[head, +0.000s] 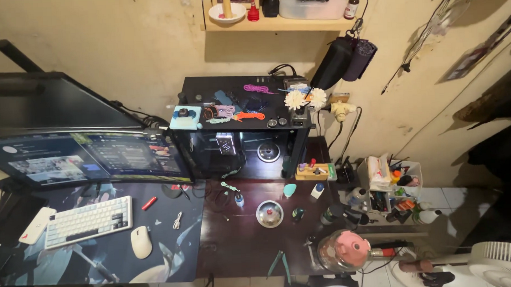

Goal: The person operates a computer keyboard and mouse, picks up a cup on the desk, and then sits on the floor to assemble vacuum cleaner extension tubes, a nozzle attachment, and the handheld vacuum body by hand.

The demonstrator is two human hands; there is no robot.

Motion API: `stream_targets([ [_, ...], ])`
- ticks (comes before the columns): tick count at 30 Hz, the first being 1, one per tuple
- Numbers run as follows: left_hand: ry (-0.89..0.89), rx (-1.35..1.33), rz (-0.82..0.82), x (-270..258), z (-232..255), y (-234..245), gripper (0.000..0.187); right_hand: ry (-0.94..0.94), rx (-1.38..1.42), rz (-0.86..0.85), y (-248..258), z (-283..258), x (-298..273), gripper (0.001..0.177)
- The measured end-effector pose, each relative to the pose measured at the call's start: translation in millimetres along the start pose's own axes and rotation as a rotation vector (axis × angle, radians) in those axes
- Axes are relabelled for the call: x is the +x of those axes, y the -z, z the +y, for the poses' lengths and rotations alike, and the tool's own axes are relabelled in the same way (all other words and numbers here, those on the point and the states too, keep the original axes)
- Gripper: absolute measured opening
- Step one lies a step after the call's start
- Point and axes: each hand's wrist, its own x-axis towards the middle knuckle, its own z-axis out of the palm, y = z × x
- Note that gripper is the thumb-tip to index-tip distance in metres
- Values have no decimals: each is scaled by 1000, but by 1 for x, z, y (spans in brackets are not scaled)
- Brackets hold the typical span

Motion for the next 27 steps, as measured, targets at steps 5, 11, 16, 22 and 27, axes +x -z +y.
stream_targets([
  [5,15,-16,-9,3,2,0,28,-30,0,16,-2,-7,3,13],
  [11,-1,-17,-33,13,-8,5,28,-17,-1,47,-1,-8,18,13],
  [16,-13,-13,-54,20,-25,13,28,-9,8,82,-3,4,34,14],
  [22,11,-16,-68,20,-48,24,29,-49,46,121,-8,27,55,16],
  [27,148,11,-101,-4,-47,26,29,-162,89,180,-20,10,39,18],
])
